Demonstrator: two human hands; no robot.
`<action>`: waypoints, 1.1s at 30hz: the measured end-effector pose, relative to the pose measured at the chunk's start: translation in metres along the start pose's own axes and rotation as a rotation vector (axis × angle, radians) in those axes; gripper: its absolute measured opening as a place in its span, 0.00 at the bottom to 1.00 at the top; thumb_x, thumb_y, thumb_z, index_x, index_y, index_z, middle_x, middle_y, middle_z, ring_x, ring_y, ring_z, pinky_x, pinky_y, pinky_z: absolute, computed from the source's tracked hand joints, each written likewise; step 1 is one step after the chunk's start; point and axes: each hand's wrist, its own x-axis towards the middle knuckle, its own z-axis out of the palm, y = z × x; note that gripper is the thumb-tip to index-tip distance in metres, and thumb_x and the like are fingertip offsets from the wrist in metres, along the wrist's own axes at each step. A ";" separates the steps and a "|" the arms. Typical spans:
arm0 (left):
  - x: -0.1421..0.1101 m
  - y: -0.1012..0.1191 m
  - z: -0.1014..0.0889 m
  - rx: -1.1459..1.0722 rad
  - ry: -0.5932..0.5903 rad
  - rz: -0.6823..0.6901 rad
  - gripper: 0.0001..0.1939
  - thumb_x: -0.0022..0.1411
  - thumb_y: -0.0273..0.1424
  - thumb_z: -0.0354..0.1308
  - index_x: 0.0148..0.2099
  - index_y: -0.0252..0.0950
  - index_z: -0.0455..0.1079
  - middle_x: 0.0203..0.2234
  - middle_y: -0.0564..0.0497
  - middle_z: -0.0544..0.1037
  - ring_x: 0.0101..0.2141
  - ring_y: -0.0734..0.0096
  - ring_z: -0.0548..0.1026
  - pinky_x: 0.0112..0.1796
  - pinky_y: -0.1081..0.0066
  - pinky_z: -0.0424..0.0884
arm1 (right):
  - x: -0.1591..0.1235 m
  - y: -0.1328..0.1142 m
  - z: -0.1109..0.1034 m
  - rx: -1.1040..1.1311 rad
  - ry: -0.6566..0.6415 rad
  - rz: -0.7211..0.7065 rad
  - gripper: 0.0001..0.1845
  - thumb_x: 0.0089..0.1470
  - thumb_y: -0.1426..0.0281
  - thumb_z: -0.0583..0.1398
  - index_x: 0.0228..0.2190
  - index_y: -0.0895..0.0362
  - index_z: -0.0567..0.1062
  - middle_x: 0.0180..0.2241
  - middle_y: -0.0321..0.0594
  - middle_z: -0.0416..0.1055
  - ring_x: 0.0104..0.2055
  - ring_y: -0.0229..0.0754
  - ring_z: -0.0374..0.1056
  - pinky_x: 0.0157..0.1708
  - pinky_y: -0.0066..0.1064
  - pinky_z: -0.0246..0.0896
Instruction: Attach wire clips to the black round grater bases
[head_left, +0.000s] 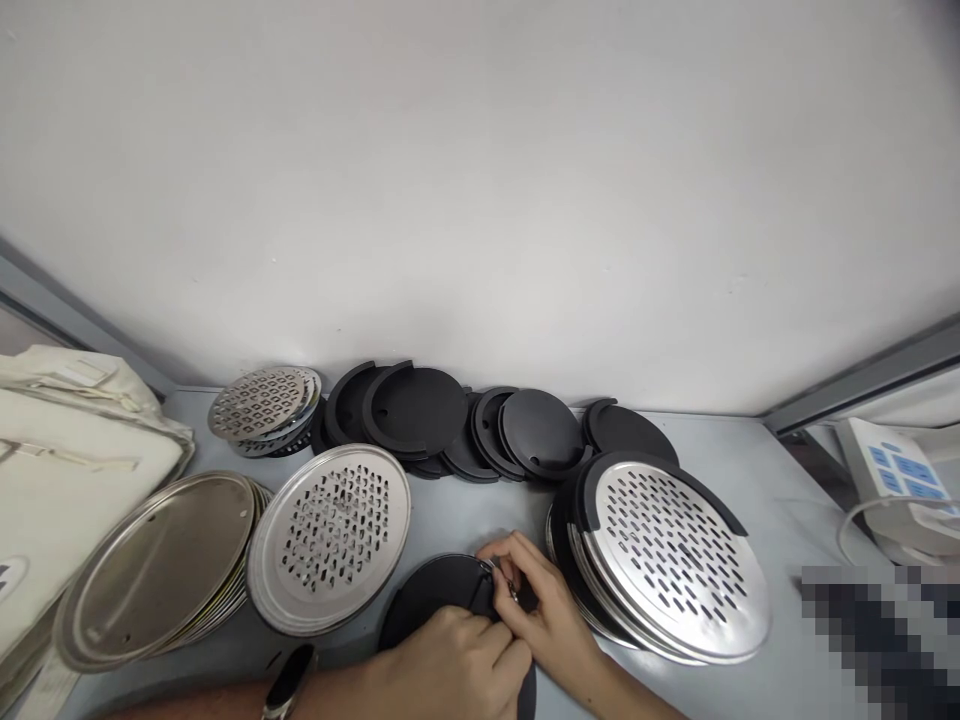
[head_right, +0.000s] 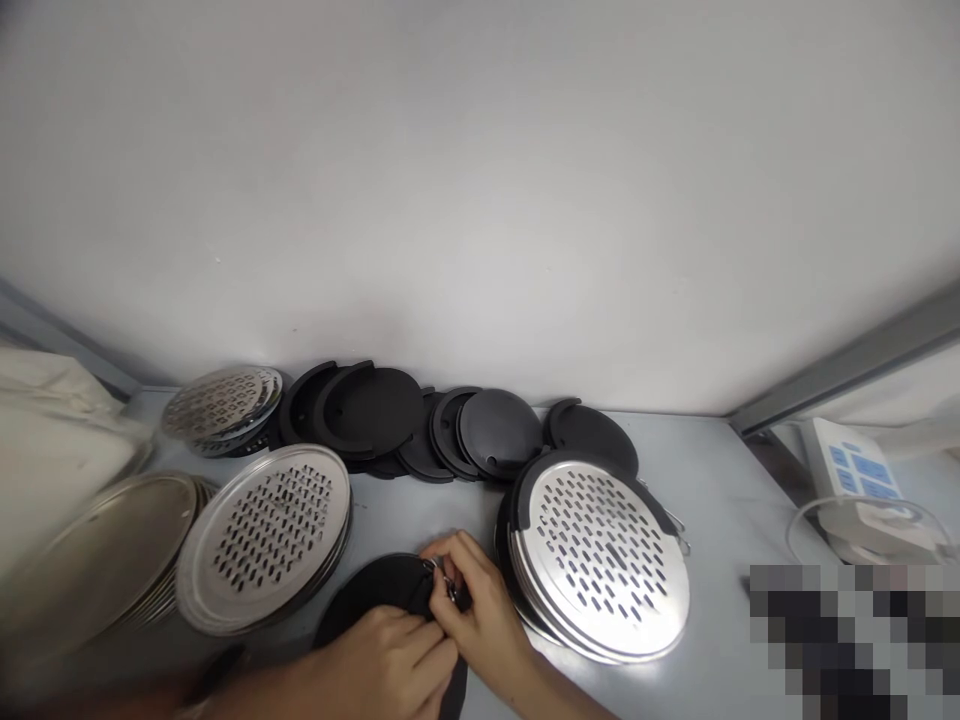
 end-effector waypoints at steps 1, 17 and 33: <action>0.000 0.000 0.001 0.000 0.000 0.007 0.03 0.63 0.27 0.51 0.36 0.35 0.59 0.25 0.54 0.72 0.25 0.72 0.72 0.23 0.73 0.63 | 0.000 0.000 0.000 0.002 0.000 0.003 0.10 0.59 0.75 0.51 0.39 0.55 0.71 0.29 0.33 0.58 0.31 0.38 0.61 0.32 0.28 0.57; 0.000 -0.002 -0.007 -0.003 -0.042 0.047 0.04 0.64 0.28 0.54 0.36 0.35 0.61 0.25 0.56 0.73 0.24 0.71 0.71 0.20 0.69 0.61 | -0.004 0.013 0.008 0.040 0.018 0.028 0.06 0.62 0.73 0.50 0.35 0.54 0.66 0.27 0.32 0.59 0.29 0.36 0.59 0.30 0.26 0.55; -0.001 -0.002 -0.003 0.018 -0.002 0.062 0.05 0.65 0.28 0.53 0.35 0.36 0.59 0.23 0.56 0.71 0.22 0.72 0.70 0.20 0.70 0.58 | -0.002 0.004 0.007 0.073 0.073 -0.023 0.09 0.65 0.71 0.50 0.36 0.55 0.68 0.33 0.38 0.66 0.37 0.39 0.66 0.38 0.28 0.61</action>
